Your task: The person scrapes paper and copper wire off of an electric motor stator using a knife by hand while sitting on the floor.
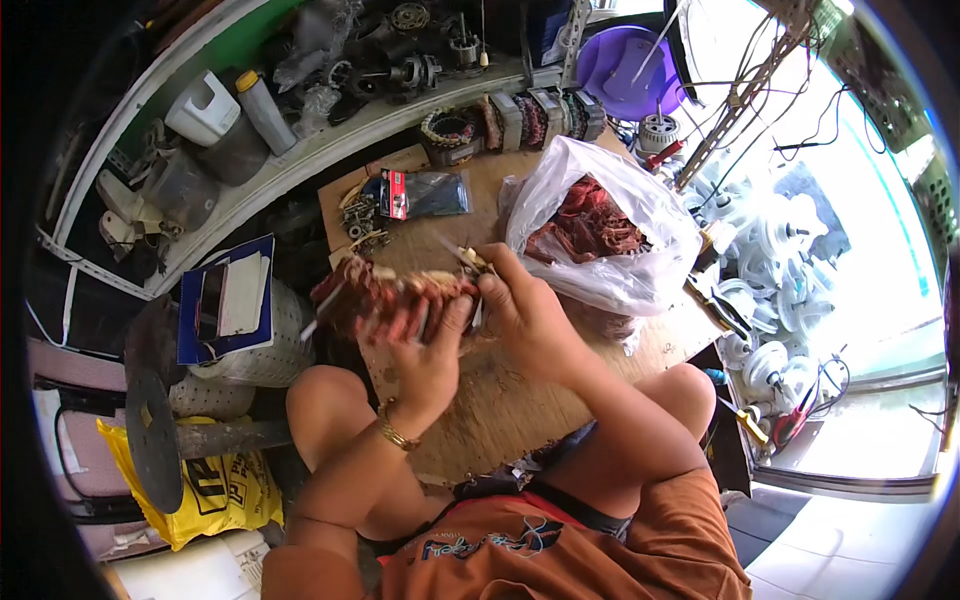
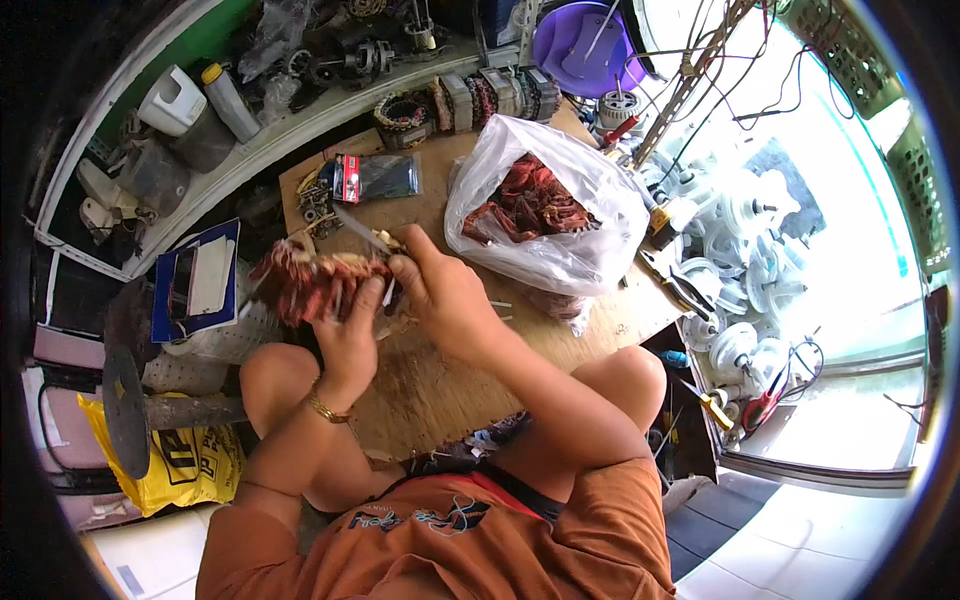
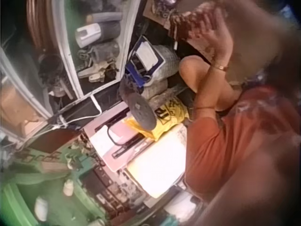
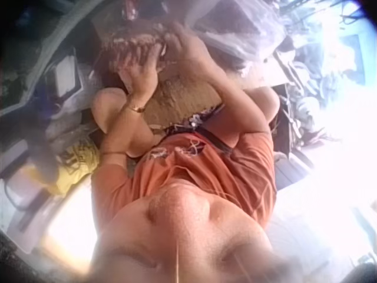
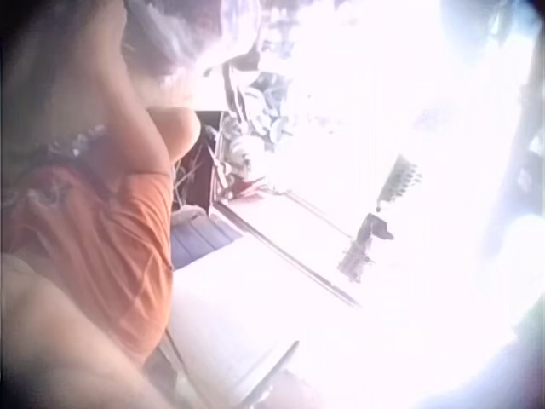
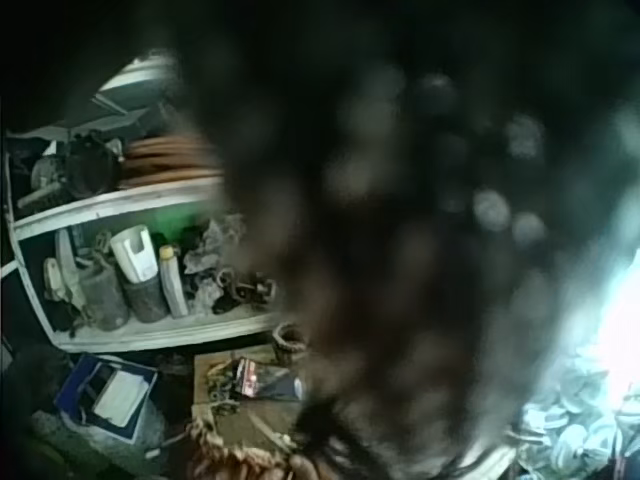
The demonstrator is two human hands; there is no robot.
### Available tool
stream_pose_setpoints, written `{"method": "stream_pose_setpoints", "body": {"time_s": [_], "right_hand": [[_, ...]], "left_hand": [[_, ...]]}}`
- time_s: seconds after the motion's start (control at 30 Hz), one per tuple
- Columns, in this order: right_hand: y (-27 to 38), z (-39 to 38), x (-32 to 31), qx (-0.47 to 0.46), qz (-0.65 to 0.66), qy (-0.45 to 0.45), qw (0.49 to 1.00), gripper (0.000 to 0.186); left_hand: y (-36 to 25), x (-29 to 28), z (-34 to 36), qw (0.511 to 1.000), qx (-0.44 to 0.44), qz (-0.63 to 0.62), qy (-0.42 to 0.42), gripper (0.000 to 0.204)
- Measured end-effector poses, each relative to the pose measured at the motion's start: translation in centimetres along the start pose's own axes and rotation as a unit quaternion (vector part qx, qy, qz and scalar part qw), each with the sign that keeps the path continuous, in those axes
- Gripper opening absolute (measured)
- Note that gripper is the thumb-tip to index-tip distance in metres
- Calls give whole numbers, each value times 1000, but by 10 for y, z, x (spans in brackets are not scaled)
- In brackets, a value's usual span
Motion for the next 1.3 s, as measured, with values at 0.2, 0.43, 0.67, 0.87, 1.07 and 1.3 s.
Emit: {"method": "stream_pose_setpoints", "body": {"time_s": [0.2,0.43,0.67,0.87,1.07,1.3], "right_hand": [[-21,1,-16,274,354,98,889,41],[-34,-4,-14,184,278,117,935,51],[-6,-8,-25,26,55,93,994,48],[9,-4,-36,-5,64,66,996,45],[1,-13,-20,52,150,58,986,42],[0,-12,-11,26,168,-46,984,29]], "left_hand": [[6,0,32,937,-254,-233,55,27],[16,-2,32,921,-294,-237,95,36],[17,-9,34,965,-197,-121,120,39],[6,-3,29,969,-169,-71,165,36],[6,3,25,969,-160,-98,162,42],[6,15,11,954,-199,-185,126,39]]}}
Point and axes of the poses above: each hand's wrist, its own z-axis towards the middle knuckle, its own x-axis out of the palm, y = z × x, the point moved 7 cm from there along z, towards the middle knuckle, and after that the axes turned 14 degrees about -y, right-handed, at the moved point
